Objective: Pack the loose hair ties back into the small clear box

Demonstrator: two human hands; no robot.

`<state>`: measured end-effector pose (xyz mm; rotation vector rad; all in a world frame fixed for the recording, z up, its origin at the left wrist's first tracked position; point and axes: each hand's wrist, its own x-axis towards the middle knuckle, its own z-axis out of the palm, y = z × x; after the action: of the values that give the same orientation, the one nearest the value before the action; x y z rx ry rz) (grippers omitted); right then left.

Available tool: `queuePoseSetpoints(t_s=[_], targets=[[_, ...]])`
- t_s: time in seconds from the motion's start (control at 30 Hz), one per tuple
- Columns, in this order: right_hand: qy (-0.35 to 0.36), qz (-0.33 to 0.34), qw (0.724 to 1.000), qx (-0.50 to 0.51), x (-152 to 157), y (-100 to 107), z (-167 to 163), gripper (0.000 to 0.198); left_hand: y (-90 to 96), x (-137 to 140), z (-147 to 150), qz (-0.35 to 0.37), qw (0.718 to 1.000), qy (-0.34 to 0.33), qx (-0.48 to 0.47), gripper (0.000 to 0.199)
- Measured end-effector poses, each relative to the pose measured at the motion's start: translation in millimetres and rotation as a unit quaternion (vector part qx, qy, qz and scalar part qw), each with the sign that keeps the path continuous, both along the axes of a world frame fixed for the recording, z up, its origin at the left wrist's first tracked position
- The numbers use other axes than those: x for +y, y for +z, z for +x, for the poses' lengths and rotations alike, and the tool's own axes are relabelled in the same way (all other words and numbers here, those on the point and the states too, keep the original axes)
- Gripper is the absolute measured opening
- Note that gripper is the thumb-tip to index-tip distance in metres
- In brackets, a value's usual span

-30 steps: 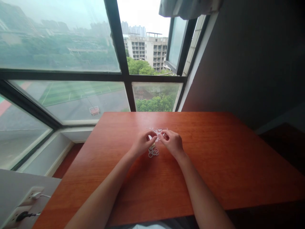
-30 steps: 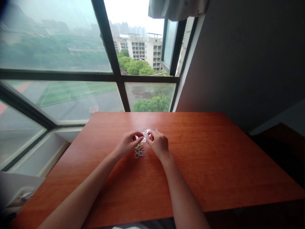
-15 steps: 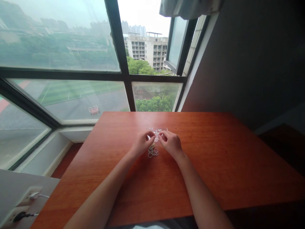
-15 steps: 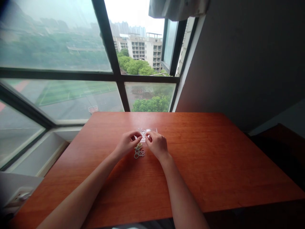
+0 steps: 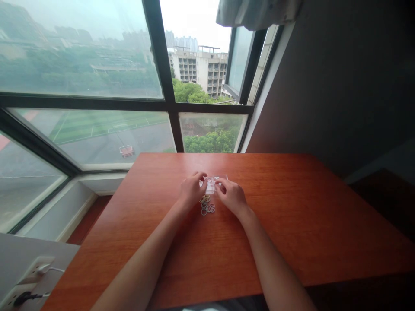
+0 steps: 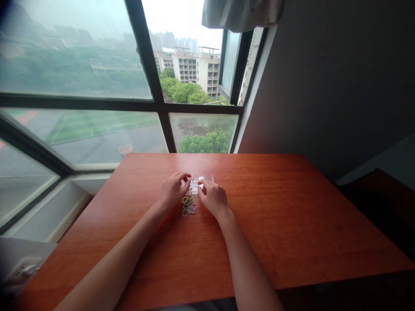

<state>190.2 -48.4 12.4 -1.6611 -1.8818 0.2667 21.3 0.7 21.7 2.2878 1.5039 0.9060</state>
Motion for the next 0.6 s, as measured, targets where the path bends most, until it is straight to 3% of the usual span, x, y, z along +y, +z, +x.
queuePoseSetpoints(t_s=[0.37,0.6], targets=[[0.031,-0.025,0.999,-0.014,1.1,0.5,0.0,0.014,-1.7,2.3,-14.0,-0.014,0.999,-0.016,-0.039,0.014],[0.136,-0.059,0.988,0.033,-1.6,1.6,1.9,0.013,1.9,-3.0,-18.8,0.001,0.999,-0.034,-0.038,0.014]])
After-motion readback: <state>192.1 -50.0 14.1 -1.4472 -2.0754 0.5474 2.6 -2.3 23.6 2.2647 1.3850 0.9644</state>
